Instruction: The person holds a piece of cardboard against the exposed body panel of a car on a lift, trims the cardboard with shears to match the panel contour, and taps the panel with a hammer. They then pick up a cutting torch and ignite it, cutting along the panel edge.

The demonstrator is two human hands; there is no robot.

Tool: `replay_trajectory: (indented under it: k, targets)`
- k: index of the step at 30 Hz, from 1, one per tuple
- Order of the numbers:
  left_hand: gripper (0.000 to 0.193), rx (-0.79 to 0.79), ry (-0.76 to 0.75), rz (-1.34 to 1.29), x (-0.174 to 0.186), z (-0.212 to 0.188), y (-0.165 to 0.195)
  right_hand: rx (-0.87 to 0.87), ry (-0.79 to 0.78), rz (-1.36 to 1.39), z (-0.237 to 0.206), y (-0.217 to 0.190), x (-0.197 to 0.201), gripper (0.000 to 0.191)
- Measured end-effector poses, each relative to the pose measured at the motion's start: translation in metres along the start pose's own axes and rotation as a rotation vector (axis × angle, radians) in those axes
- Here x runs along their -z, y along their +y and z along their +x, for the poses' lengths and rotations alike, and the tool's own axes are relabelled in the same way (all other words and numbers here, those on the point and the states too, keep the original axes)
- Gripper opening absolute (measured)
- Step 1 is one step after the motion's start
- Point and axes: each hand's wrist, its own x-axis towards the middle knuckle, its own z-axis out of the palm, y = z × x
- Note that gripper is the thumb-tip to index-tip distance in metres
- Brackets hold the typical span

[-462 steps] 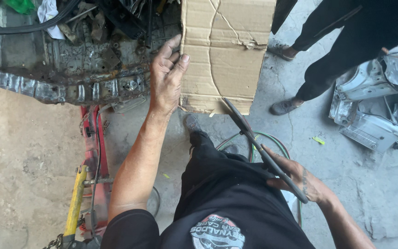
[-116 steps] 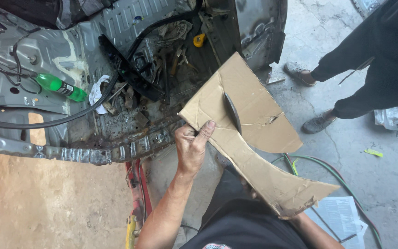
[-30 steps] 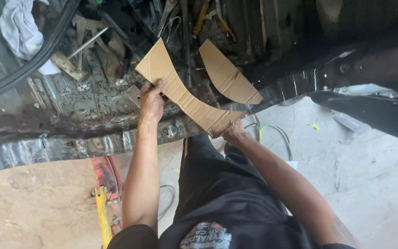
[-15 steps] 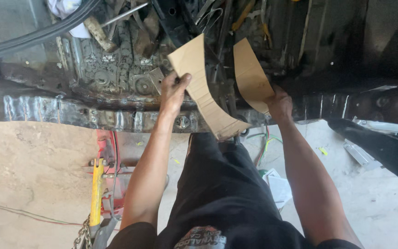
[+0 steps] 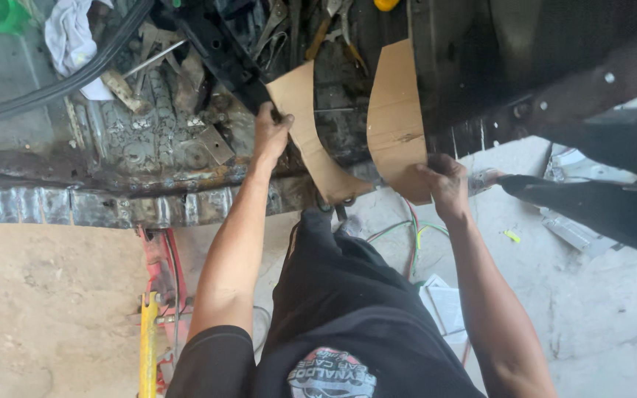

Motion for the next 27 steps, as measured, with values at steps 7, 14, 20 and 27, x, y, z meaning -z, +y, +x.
replay_trajectory:
  k: [7, 14, 20, 27]
  targets:
    - [0.056, -0.477, 0.272, 0.255, -0.015, -0.078, -0.032, -0.074, -0.026, 0.214, -0.053, 0.026, 0.026, 0.023]
    - [0.032, -0.254, 0.045, 0.164, -0.051, -0.190, -0.058, 0.030, -0.058, 0.144, -0.081, 0.040, 0.035, 0.024]
    - [0.028, -0.128, -0.021, 0.205, -0.058, -0.243, -0.080, 0.133, -0.038, 0.124, -0.093, 0.061, 0.035, 0.023]
    - [0.035, -0.028, 0.029, 0.224, -0.048, -0.248, -0.101, 0.037, 0.085, 0.101, -0.109, 0.102, 0.059, 0.023]
